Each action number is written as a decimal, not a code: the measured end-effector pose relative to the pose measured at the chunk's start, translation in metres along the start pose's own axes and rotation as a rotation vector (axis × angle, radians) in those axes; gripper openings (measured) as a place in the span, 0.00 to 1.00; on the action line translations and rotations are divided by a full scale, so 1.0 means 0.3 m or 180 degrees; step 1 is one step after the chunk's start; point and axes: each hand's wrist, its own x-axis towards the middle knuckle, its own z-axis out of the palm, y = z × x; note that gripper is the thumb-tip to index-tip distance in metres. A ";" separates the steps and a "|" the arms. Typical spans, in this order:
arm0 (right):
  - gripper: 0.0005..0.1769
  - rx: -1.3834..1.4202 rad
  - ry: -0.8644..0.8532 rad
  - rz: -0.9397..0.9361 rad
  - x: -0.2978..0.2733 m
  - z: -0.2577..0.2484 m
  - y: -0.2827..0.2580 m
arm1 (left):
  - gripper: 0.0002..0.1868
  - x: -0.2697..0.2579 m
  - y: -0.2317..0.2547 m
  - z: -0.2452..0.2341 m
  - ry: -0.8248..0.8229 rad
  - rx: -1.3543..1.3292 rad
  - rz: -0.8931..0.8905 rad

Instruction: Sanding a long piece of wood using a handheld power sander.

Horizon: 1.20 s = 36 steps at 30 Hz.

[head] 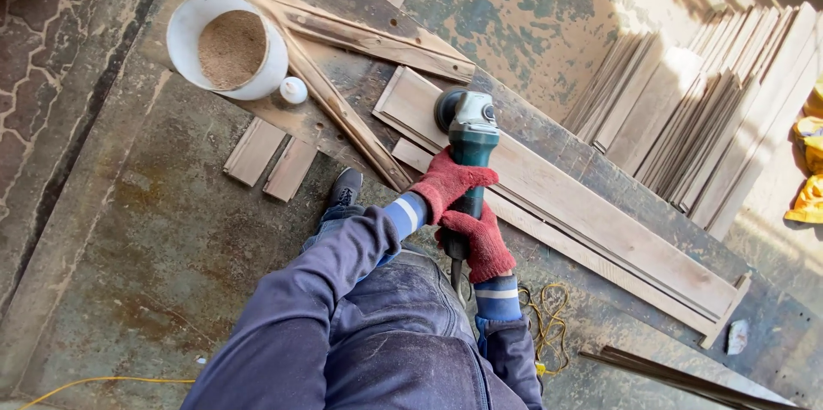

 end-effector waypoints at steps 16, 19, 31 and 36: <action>0.19 0.0887 0.0655 -0.0163 -0.055 -0.232 0.125 | 0.47 -0.041 -0.073 0.265 -0.0924 0.1091 -0.0353; 0.18 0.0695 0.0472 -0.0177 -0.044 -0.173 0.111 | 0.48 -0.050 -0.048 0.177 -0.0749 0.0892 -0.0308; 0.23 -0.0058 -0.0095 -0.0013 -0.012 0.093 0.037 | 0.29 -0.103 0.061 -0.153 -0.0089 -0.0344 0.0184; 0.25 -0.0230 -0.0335 0.0035 -0.018 0.175 -0.006 | 0.25 -0.139 0.119 -0.284 0.0118 -0.0519 0.0307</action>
